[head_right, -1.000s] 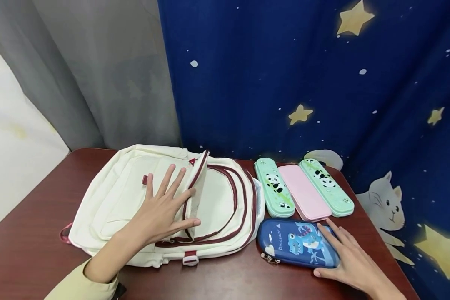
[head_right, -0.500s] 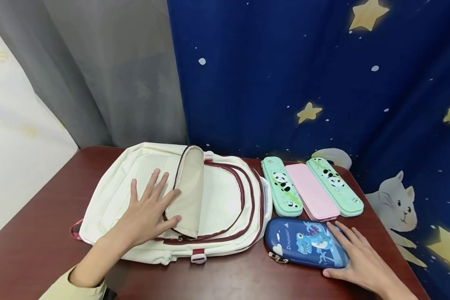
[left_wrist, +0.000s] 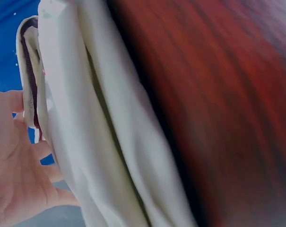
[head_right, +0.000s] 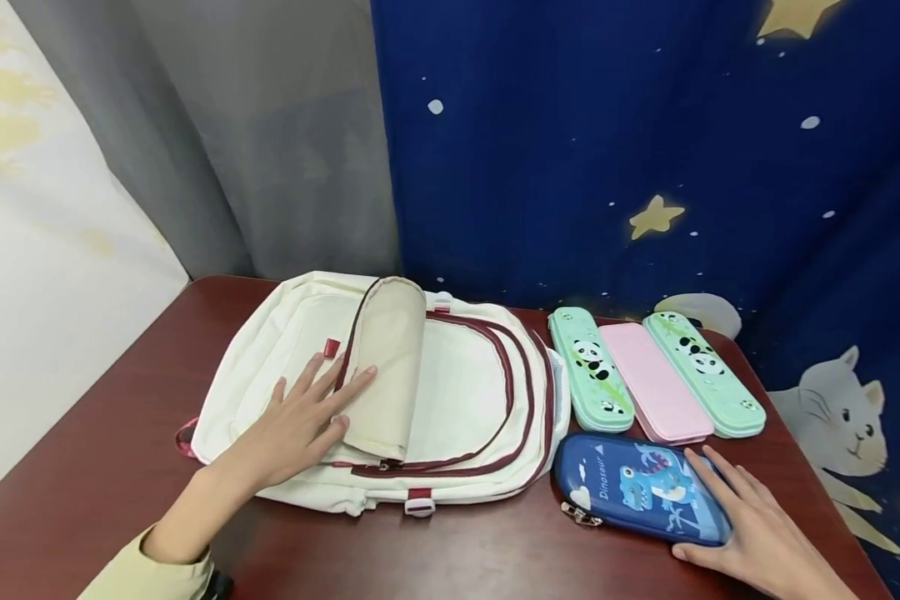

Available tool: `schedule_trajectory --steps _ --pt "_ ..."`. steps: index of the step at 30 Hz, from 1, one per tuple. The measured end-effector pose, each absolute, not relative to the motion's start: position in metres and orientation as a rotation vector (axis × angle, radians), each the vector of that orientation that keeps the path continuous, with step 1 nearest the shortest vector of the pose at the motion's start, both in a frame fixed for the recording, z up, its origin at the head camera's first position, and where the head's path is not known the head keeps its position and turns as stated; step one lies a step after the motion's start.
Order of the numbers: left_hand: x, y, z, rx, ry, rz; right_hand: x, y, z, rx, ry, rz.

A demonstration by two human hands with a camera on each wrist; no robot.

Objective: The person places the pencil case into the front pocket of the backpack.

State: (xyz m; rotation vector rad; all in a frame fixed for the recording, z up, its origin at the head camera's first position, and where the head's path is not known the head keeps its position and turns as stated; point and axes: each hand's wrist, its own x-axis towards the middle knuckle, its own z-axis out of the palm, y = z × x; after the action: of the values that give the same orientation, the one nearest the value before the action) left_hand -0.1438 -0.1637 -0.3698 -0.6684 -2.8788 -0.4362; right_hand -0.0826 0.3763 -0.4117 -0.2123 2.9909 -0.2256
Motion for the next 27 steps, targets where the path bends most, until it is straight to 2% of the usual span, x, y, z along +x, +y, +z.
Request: schedule_trajectory --steps 12,20,27 --pt "-0.147 -0.177 -0.373 -0.622 -2.907 -0.669 -0.081 0.381 -0.415 -0.163 2.995 -0.194" --pt "-0.133 -0.181 -0.381 -0.285 -2.987 -0.445 -0.085 0.385 -0.419 -0.181 2.978 -0.159" --pt "-0.13 -0.184 -0.381 -0.14 -3.019 -0.353 -0.087 0.387 -0.422 -0.182 2.978 -0.13"
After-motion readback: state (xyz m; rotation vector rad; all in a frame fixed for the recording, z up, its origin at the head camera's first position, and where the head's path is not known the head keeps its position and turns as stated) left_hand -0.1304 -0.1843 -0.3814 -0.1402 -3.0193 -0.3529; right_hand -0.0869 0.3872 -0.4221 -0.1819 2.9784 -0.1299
